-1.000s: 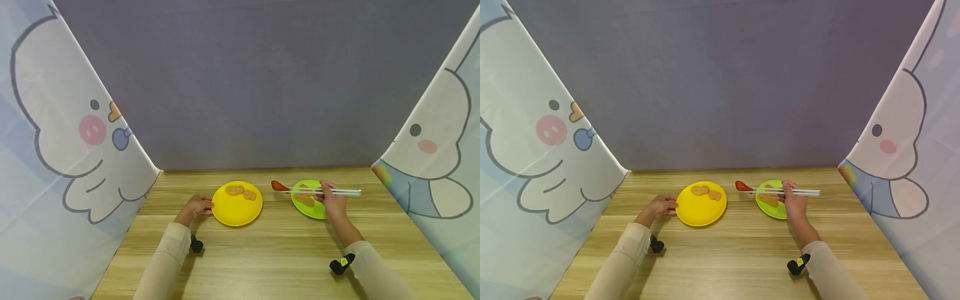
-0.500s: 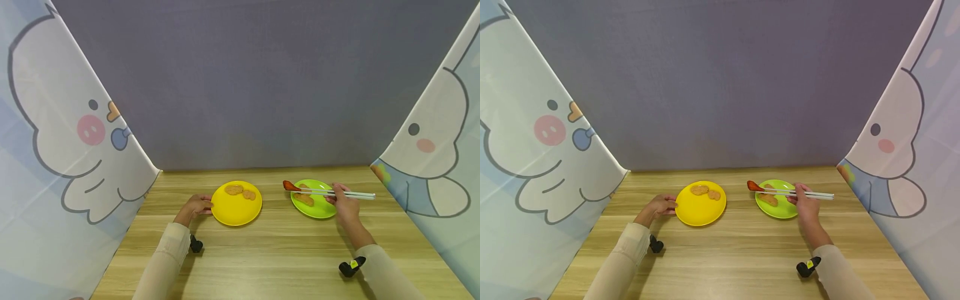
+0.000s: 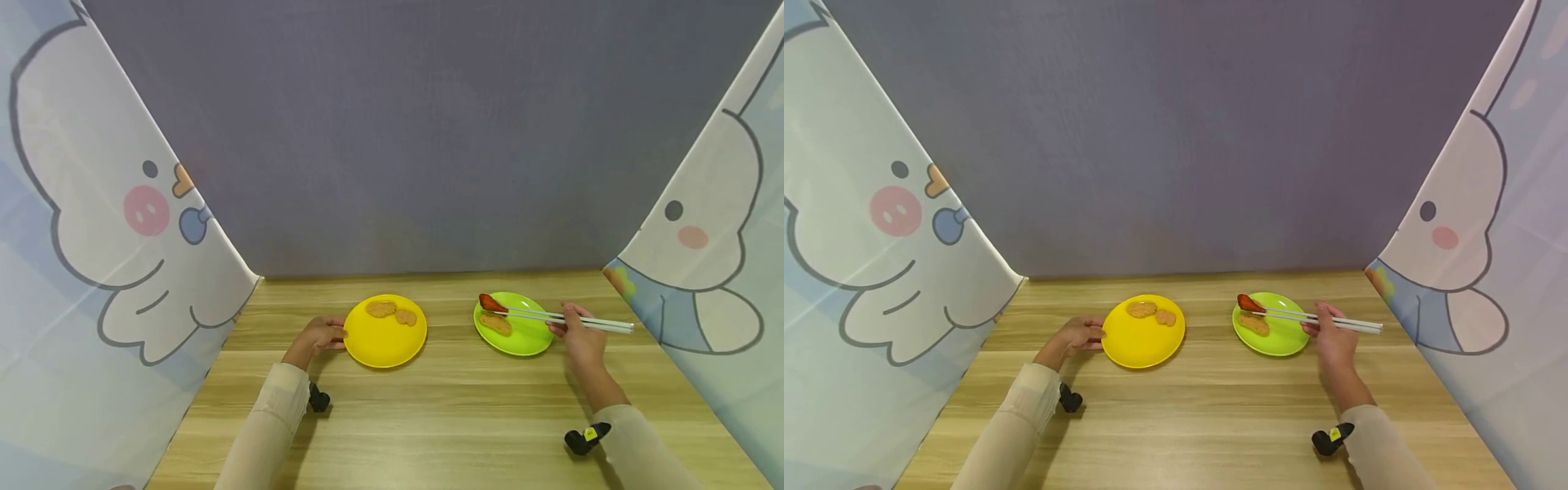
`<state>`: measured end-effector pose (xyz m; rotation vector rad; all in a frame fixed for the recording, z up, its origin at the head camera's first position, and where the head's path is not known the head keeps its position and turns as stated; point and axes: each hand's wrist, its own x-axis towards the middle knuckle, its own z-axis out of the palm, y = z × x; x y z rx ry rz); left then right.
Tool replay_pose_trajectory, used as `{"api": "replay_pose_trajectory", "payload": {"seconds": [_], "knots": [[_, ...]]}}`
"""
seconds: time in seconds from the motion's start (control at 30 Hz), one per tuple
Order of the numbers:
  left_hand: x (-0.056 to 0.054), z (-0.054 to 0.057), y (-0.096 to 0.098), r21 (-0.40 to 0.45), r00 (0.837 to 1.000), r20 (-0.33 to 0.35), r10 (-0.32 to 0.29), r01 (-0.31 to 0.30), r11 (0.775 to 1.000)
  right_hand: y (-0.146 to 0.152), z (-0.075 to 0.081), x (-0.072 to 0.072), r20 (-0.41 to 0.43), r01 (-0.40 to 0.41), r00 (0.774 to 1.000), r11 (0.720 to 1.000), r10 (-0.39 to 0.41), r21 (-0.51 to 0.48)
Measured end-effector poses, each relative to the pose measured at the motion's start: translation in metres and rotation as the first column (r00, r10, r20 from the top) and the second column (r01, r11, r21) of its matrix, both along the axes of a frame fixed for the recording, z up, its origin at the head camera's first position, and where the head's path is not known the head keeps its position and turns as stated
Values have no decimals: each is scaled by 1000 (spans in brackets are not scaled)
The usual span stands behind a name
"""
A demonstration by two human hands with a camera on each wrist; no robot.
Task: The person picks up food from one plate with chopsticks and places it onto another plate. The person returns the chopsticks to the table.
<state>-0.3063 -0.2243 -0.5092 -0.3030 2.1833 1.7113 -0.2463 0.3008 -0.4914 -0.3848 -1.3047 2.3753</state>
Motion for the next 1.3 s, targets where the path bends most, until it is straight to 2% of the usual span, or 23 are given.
{"api": "replay_pose_trajectory", "payload": {"seconds": [0.23, 0.6, 1.07, 1.3], "knots": [[3, 2, 1, -1, 1000, -7, -5, 5, 1000, 13, -5, -3, 23, 78, 997, 996, -77, -31], [3, 2, 0, 9, 1000, 2, -1, 1, 1000, 32, -13, -1, 14, 160, 987, 985, -160, -69], [4, 5, 1, 9, 1000, 9, 2, -2, 1000, 38, -24, 1, 73, 197, 978, 980, -194, -29], [4, 5, 1, 10, 1000, 6, -3, 3, 1000, 40, -26, 0, 55, 203, 978, 979, -201, -20]]}}
